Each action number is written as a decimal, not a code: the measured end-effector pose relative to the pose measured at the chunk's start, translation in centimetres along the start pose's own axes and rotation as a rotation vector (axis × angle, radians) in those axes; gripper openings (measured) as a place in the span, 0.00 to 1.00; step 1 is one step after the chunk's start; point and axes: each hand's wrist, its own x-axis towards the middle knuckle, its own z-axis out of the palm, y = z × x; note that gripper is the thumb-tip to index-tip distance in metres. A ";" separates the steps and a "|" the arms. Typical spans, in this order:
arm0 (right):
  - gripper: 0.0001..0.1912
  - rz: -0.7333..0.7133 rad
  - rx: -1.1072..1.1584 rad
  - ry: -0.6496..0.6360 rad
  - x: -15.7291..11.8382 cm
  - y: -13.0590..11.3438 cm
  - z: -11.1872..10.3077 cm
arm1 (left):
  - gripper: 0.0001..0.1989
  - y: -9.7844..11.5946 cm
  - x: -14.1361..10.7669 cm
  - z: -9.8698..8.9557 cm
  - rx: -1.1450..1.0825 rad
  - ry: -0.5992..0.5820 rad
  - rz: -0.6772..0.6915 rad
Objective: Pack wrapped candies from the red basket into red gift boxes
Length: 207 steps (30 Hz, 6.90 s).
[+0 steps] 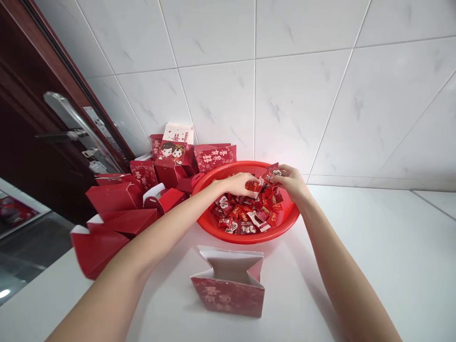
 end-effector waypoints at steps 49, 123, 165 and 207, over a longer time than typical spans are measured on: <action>0.14 -0.028 0.101 0.178 -0.2 0.1 0.0 | 0.15 0.8 1.7 -0.2 0.209 0.390 -0.589; 0.16 -0.002 0.087 0.106 0.2 0.4 -0.3 | 0.10 -0.3 -0.6 -2.1 0.045 -0.022 -0.177; 0.18 -0.006 0.054 0.076 0.3 0.6 -0.3 | 0.22 -0.2 -3.7 1.2 -0.047 -0.142 0.086; 0.16 0.004 0.047 0.060 0.5 0.5 -0.2 | 0.16 -1.6 -3.6 1.1 -0.340 -0.033 -0.200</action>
